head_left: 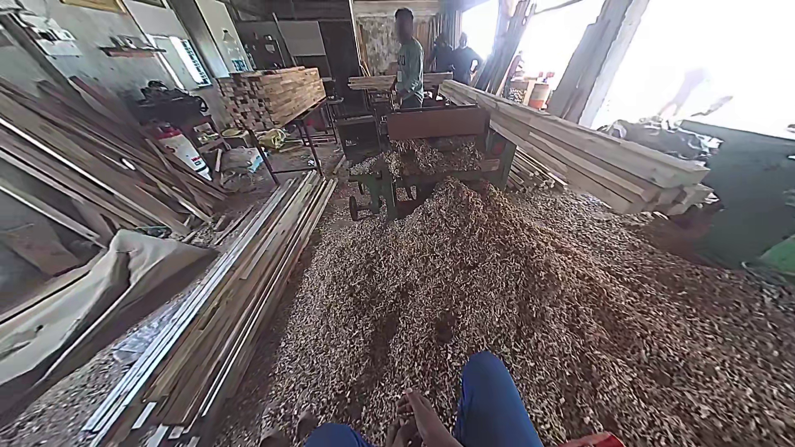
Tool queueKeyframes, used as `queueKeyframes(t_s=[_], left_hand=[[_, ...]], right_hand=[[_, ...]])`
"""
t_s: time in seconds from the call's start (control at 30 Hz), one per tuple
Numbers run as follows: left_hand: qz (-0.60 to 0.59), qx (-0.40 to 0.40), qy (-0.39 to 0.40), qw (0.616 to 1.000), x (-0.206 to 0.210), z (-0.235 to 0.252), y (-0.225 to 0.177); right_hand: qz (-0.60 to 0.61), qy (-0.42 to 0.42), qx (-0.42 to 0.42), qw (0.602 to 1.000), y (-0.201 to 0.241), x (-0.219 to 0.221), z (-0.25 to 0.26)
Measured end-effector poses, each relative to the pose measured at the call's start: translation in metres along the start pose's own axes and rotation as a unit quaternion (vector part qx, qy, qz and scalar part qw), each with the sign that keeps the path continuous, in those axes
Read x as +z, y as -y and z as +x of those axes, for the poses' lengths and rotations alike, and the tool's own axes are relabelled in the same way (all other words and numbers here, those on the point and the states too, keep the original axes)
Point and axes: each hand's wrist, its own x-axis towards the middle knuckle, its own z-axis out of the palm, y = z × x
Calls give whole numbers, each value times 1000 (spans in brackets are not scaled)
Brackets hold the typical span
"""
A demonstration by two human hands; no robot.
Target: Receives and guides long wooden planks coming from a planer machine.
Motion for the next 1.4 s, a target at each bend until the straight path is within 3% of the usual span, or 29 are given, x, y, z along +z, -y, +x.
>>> queueKeyframes(t_s=[1.4], left_hand=[[27,6,19,999,-5,5,6]], right_hand=[[-17,3,-7,1000,-2,-1,-2]])
